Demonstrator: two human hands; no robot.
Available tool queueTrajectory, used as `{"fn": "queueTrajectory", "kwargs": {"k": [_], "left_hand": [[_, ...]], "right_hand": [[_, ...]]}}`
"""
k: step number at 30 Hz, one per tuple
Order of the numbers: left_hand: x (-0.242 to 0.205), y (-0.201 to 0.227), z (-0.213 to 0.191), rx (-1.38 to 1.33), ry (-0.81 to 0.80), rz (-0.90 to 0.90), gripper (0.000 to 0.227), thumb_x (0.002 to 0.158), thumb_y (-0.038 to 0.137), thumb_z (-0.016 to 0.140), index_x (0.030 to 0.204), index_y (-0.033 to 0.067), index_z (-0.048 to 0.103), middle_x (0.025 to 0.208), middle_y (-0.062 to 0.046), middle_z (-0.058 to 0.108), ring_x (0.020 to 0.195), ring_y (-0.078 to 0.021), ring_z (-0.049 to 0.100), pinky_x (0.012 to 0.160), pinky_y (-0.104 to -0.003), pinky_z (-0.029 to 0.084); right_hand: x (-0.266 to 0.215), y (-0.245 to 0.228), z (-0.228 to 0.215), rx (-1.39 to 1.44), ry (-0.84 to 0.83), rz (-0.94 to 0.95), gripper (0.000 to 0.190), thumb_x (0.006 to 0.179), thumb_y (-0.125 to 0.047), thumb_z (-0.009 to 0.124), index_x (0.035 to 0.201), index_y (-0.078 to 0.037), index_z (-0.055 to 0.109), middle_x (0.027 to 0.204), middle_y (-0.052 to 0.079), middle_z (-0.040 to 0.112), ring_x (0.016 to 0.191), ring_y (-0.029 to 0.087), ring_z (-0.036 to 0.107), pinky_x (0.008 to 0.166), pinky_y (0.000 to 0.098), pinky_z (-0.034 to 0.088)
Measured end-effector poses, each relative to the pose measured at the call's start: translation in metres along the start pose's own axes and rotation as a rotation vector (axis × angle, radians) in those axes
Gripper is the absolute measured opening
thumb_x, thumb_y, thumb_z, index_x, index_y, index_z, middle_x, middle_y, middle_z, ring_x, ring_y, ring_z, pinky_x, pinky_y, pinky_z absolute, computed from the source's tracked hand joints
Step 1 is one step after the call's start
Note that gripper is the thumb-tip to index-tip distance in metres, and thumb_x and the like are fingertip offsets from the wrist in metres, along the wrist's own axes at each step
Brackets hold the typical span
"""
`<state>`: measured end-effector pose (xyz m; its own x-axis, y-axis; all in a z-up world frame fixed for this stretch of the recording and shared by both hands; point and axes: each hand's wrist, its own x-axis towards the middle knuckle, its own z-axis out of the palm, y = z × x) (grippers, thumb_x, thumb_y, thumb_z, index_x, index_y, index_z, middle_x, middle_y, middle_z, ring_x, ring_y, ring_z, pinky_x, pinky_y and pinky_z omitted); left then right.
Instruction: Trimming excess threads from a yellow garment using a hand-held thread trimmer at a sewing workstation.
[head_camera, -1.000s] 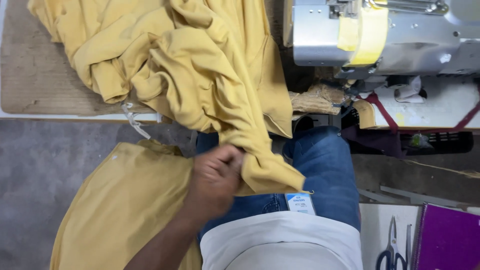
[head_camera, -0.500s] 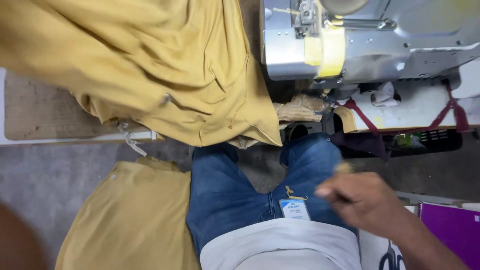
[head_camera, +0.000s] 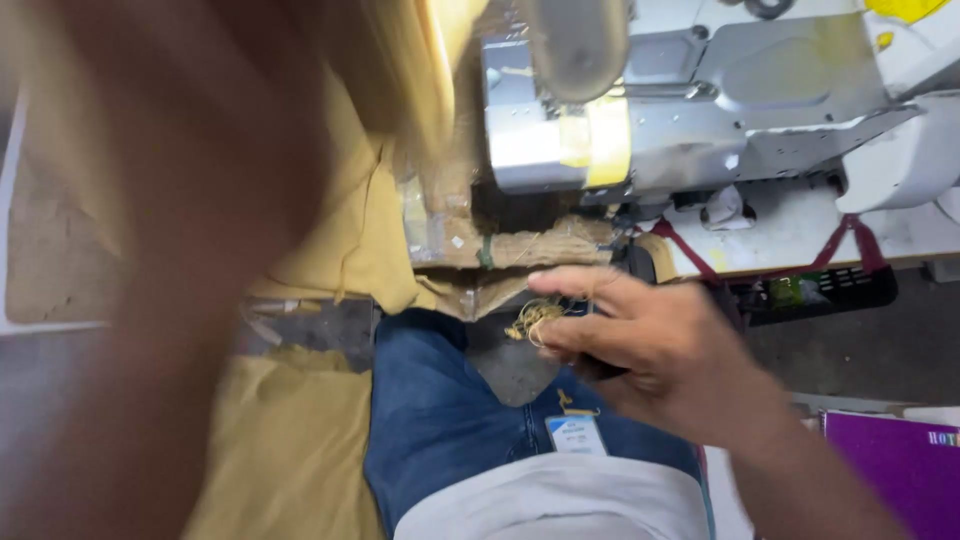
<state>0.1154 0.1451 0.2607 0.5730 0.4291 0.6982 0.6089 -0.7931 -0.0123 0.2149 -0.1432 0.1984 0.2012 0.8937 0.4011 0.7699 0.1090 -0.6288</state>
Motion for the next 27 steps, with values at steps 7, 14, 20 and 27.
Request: {"fn": "queueTrajectory", "kwargs": {"k": [7,14,20,27], "left_hand": [[-0.171,0.038,0.075,-1.503,-0.843,-0.522,0.021,0.099,0.014,0.066,0.087,0.0004,0.077,0.05,-0.002,0.054,0.049,-0.005,0.045,0.044,-0.018,0.041],[-0.177,0.032,0.061,-1.577,-0.817,-0.601,0.023,0.1,0.012,0.065,0.087,-0.005,0.075,0.053,-0.002,0.054,0.053,-0.0043,0.044,0.049,-0.017,0.044],[-0.166,0.039,0.039,-1.601,-0.847,-0.583,0.023,0.098,0.012,0.068,0.087,-0.0061,0.076,0.053,-0.004,0.056,0.055,-0.0036,0.045,0.049,-0.019,0.047],[-0.181,0.045,0.042,-1.743,-0.918,-0.773,0.017,0.09,0.004,0.075,0.084,-0.011,0.072,0.053,-0.008,0.062,0.053,-0.0061,0.057,0.051,-0.019,0.053]], "right_hand": [[-0.072,0.065,0.072,-0.197,-0.168,0.548,0.029,0.077,-0.023,0.083,0.102,-0.009,0.079,0.103,0.011,0.081,0.088,0.034,0.079,0.067,0.0479,0.063],[-0.044,0.051,0.075,-0.084,0.307,0.383,0.021,0.081,-0.03,0.085,0.074,-0.015,0.073,0.107,0.0,0.079,0.077,0.024,0.077,0.06,0.0291,0.058],[-0.002,0.036,0.097,0.201,0.387,0.175,0.02,0.086,-0.015,0.079,0.103,-0.006,0.077,0.098,0.013,0.075,0.083,0.032,0.077,0.068,0.0355,0.061],[0.017,0.041,0.072,0.214,0.355,0.13,0.011,0.091,-0.001,0.069,0.094,-0.008,0.077,0.078,0.008,0.072,0.062,0.025,0.069,0.058,0.0309,0.057]]}}
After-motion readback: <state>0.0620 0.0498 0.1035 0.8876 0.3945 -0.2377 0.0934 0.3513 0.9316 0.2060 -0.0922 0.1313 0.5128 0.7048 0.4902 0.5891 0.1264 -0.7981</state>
